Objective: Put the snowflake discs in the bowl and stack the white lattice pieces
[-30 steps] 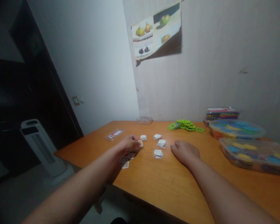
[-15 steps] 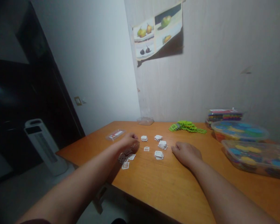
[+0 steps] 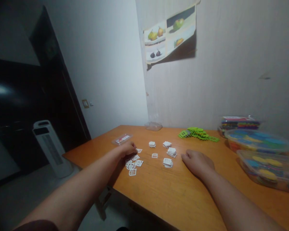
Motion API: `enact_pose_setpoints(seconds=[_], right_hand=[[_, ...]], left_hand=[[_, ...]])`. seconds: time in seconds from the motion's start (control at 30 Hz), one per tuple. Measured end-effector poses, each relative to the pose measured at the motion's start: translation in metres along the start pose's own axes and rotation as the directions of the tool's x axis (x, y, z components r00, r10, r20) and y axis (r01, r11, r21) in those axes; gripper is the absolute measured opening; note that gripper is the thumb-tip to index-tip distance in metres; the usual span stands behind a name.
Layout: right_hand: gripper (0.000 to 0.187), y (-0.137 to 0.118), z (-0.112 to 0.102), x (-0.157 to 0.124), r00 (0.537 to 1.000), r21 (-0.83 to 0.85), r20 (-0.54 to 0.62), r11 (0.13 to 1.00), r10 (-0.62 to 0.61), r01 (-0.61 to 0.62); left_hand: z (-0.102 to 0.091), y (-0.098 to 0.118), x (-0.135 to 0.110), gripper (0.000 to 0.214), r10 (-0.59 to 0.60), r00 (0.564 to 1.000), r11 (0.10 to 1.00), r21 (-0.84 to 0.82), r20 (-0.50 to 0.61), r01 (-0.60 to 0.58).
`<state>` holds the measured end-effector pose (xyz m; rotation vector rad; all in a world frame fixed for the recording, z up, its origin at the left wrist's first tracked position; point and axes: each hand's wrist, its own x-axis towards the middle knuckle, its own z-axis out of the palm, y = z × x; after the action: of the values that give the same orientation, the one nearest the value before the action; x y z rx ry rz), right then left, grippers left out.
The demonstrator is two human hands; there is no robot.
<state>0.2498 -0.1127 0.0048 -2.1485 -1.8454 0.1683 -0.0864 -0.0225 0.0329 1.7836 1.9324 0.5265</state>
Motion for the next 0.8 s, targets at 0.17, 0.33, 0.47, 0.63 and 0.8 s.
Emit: enact_pose_setpoints(seconds=[0.17,0.33,0.47,0.63,0.8], right_hand=[[0.045,-0.001,0.000,0.000,1.000,-0.009,0.003,1.000,0.004,-0.004],[0.044,0.001,0.003,0.002,1.000,-0.014,-0.019,1.000,0.008,-0.009],[0.043,0.003,0.004,0.004,0.999,-0.010,-0.040,1.000,0.001,-0.002],[0.043,0.003,0.004,0.004,0.999,0.019,-0.034,1.000,0.007,-0.007],[0.043,0.002,0.004,0.003,0.999,0.011,-0.032,1.000,0.005,-0.005]], left_hand=[[-0.003,-0.003,0.003,0.021,-0.022,1.000,0.999,-0.043,-0.021,0.021],[-0.005,0.014,0.000,0.014,0.019,1.000,0.990,-0.137,-0.013,-0.021],[0.007,0.038,-0.006,0.009,0.095,0.994,0.973,-0.214,0.047,-0.083],[0.035,0.061,-0.016,0.017,0.150,0.982,0.957,-0.267,0.115,-0.115],[0.049,0.066,-0.021,0.015,0.138,0.983,0.963,-0.247,0.122,-0.104]])
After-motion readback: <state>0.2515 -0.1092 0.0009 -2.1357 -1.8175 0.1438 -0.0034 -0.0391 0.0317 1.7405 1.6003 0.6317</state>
